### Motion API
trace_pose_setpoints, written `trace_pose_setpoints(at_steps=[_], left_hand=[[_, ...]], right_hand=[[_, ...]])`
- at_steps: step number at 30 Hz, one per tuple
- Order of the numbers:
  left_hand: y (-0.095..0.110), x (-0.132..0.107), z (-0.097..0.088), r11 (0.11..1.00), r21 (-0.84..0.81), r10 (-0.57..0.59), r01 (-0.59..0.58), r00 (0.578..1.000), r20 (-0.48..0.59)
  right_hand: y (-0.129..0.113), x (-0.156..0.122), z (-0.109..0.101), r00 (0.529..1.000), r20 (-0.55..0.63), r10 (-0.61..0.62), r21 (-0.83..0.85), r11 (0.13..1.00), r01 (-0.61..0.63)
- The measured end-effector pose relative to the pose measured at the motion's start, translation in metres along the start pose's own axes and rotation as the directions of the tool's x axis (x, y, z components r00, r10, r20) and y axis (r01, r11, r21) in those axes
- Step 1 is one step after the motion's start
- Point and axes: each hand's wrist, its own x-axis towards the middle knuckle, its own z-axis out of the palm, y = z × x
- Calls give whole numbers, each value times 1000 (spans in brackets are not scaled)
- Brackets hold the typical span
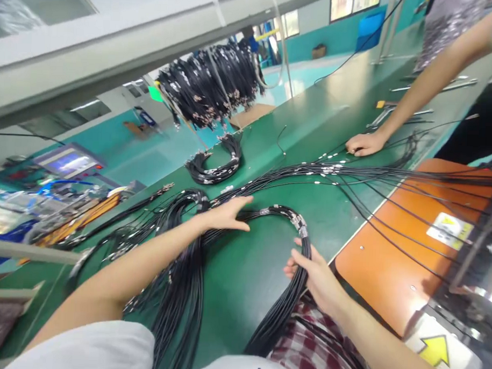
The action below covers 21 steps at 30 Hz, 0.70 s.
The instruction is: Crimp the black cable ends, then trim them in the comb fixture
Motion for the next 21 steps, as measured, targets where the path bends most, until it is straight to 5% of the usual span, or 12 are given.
trace_pose_setpoints(at_steps=[2, 5, 11, 16, 21], left_hand=[[31, 15, 26, 995, -87, 44, -47, 998, -32], [41, 10, 38, 984, -176, -40, 28, 997, -69], [6, -45, 28, 942, -298, -185, 156, 980, -70], [-7, -58, 19, 873, -457, -208, 168, 977, -38], [-39, -71, -26, 798, -584, -246, 147, 965, -93]], right_hand=[[-9, -16, 5, 998, 29, -58, 26, 998, 57], [-46, -38, 12, 975, 123, -187, -63, 979, 196], [-113, -50, 0, 926, 137, -351, -171, 913, 371], [-113, -45, -14, 948, 109, -298, -240, 918, 316], [-109, -50, -5, 974, 77, -211, -388, 894, 224]])
